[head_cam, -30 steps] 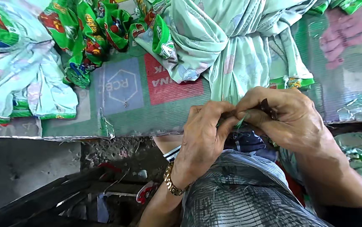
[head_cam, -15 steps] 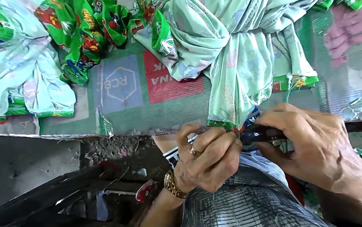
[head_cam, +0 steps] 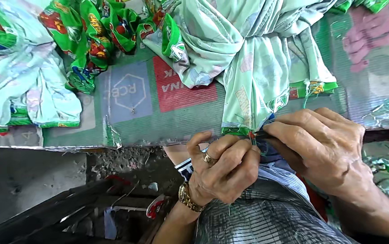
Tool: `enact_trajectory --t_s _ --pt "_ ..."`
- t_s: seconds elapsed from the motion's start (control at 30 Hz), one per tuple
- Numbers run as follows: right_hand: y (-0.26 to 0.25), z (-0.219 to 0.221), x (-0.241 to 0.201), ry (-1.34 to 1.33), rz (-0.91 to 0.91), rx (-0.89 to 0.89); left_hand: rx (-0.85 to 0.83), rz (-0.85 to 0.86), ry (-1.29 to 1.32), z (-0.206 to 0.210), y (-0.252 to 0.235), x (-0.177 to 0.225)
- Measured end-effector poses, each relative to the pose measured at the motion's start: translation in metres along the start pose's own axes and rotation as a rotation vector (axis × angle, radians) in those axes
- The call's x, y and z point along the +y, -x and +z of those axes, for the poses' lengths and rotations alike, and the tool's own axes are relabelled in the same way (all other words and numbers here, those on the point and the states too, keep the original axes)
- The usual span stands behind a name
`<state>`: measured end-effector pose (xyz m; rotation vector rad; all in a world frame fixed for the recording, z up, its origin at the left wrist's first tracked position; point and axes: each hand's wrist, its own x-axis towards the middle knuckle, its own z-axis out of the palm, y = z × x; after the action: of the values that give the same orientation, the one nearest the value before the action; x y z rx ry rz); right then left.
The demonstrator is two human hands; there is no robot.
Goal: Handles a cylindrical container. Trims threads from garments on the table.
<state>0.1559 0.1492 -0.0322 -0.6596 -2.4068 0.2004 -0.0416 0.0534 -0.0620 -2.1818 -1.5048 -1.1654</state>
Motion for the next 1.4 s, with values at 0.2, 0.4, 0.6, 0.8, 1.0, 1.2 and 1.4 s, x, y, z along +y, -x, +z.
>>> enact_trajectory --t_s 0.2,0.4,0.6,0.8,1.0,1.2,1.4 --pt "-0.003 0.007 0.002 -0.055 0.015 0.033 0.028 -0.063 0.048 -0.003 -0.002 -0.002" --pt "-0.002 0.01 0.002 -0.099 0.025 0.049 0.05 -0.107 0.091 -0.001 -0.002 -0.003" --pt "-0.004 0.01 0.001 -0.098 0.061 0.064 0.053 -0.1 0.1 -0.001 -0.002 -0.004" --pt "-0.002 0.009 0.0 -0.091 0.081 0.083 0.062 -0.104 0.115 -0.001 -0.002 -0.002" --pt "-0.005 0.011 0.0 -0.127 0.072 0.08 0.072 -0.123 0.122 0.001 -0.002 -0.002" --pt "-0.004 0.012 0.001 -0.149 0.083 0.08 0.097 -0.187 0.172 0.002 -0.002 -0.005" --pt "-0.007 0.012 -0.002 -0.163 0.095 0.087 0.085 -0.18 0.178 0.003 -0.002 -0.002"
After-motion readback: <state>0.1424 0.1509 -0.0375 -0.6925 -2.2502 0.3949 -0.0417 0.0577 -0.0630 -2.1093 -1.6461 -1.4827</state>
